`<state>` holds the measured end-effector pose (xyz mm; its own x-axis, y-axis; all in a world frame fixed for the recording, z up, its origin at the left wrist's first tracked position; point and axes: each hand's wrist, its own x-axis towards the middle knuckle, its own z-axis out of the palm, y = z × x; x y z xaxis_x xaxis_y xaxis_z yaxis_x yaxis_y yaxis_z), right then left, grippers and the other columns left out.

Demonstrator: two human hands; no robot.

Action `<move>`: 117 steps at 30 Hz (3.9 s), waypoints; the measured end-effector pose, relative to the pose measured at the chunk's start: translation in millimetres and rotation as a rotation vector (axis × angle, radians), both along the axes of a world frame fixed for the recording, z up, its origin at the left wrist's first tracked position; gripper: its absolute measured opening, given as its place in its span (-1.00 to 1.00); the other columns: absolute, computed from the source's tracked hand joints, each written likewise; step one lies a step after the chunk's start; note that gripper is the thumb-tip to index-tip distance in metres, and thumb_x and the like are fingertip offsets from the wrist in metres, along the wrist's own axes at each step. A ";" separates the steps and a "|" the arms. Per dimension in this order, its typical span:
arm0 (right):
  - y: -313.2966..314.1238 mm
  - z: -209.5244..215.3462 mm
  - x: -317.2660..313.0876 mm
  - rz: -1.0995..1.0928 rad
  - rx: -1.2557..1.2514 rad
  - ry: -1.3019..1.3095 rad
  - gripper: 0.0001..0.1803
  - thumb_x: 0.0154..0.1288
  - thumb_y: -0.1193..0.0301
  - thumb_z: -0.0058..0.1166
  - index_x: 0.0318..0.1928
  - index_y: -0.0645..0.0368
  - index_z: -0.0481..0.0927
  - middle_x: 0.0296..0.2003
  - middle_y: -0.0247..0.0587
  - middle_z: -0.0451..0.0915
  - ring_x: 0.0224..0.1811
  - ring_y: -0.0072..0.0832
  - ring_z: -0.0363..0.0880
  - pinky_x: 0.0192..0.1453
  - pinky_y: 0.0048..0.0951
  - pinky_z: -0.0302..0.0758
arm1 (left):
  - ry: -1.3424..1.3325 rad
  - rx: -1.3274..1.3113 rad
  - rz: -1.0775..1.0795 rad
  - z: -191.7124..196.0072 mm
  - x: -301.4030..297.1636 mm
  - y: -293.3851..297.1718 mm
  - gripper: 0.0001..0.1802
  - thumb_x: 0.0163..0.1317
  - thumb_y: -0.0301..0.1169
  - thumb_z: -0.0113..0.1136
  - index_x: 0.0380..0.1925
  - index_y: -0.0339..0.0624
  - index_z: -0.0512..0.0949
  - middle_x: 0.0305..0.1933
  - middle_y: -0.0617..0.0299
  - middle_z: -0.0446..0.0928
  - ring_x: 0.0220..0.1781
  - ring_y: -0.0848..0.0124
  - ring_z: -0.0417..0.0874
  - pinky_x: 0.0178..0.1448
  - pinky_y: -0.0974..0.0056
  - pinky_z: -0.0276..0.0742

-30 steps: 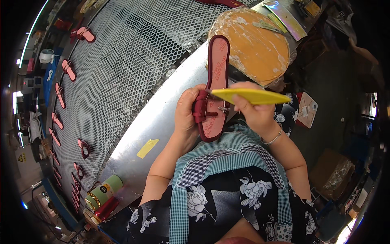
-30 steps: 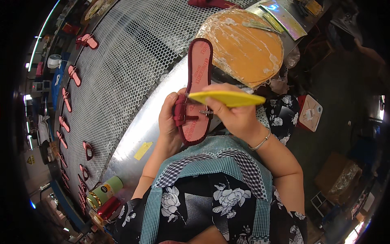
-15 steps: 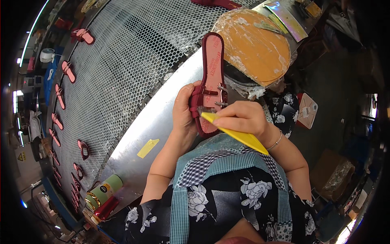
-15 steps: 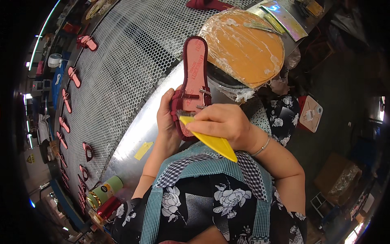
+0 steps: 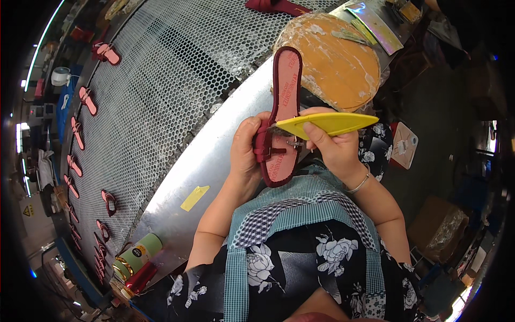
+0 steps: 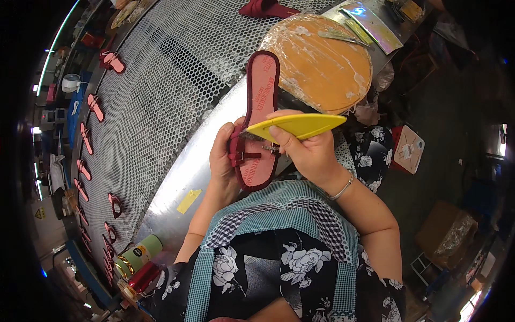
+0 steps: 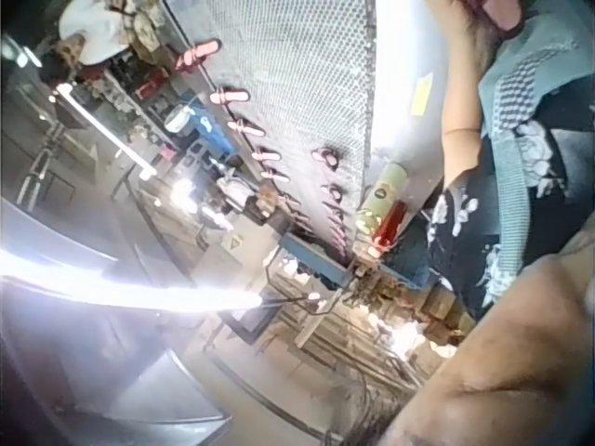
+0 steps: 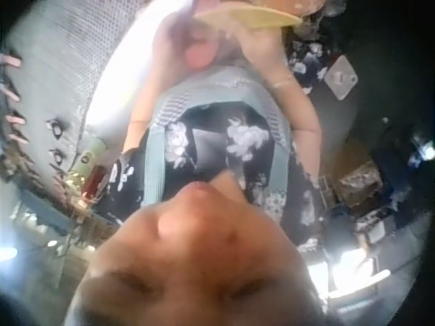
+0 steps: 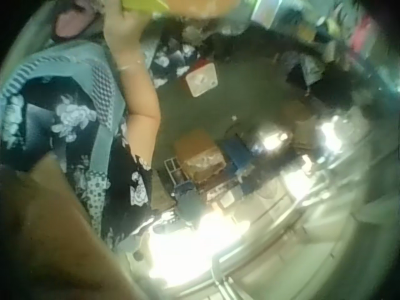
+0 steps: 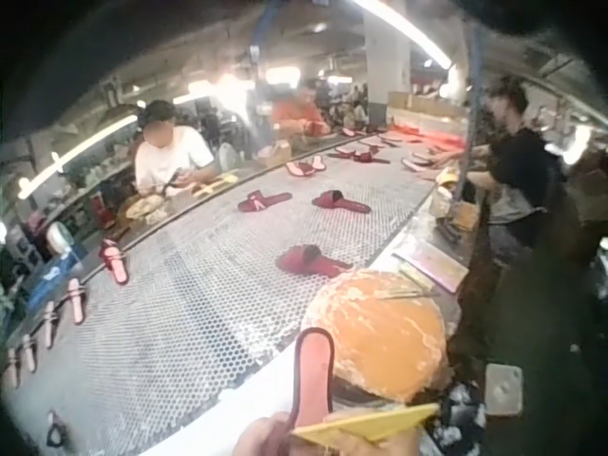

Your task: The person picks up sandals one at a time from a conveyor belt, applies adhesive along the straps and soles using a scraper tool, and places the sandals back onto the conveyor belt.

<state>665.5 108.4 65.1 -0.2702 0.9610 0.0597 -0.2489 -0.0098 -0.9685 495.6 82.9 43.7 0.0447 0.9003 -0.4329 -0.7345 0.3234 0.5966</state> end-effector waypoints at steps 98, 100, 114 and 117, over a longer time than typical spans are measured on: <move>197.7 8.8 195.6 -0.209 -0.106 -0.414 -0.80 0.28 0.40 0.10 -0.23 0.32 0.60 -0.52 -0.32 0.59 -0.63 -0.65 0.48 -0.57 -0.62 0.37 | -0.139 0.015 0.191 19.9 118.6 189.2 -0.17 0.11 0.32 -0.13 0.25 0.03 0.27 0.24 0.04 0.35 0.18 0.02 0.45 0.12 0.02 0.48; 190.7 12.2 194.7 -0.193 -0.220 -0.184 -0.75 0.29 0.39 0.11 -0.09 0.27 0.56 -0.45 -0.32 0.58 -0.66 -0.74 0.43 -0.63 -0.75 0.33 | -0.218 0.005 0.122 24.3 134.2 180.3 -0.17 0.14 0.30 -0.16 0.24 -0.04 0.26 0.24 0.04 0.35 0.19 0.03 0.44 0.20 0.03 0.42; 201.3 39.6 198.6 -0.090 -0.006 0.070 -0.78 0.34 0.50 0.03 -0.03 0.27 0.51 -0.22 -0.37 0.57 -0.45 -0.78 0.46 -0.39 -0.78 0.41 | -0.131 0.032 -0.155 30.0 209.7 185.6 -0.16 0.13 0.33 -0.19 0.23 -0.04 0.29 0.24 0.12 0.33 0.23 0.24 0.40 0.31 0.05 0.31; 209.3 39.9 205.7 -0.166 0.049 0.037 -0.81 0.33 0.51 0.04 -0.07 0.26 0.54 -0.26 -0.33 0.59 -0.43 -0.70 0.50 -0.38 -0.70 0.45 | -0.099 0.044 -0.155 28.2 215.5 189.3 -0.17 0.15 0.31 -0.20 0.24 -0.03 0.26 0.25 0.11 0.33 0.24 0.23 0.40 0.32 0.04 0.30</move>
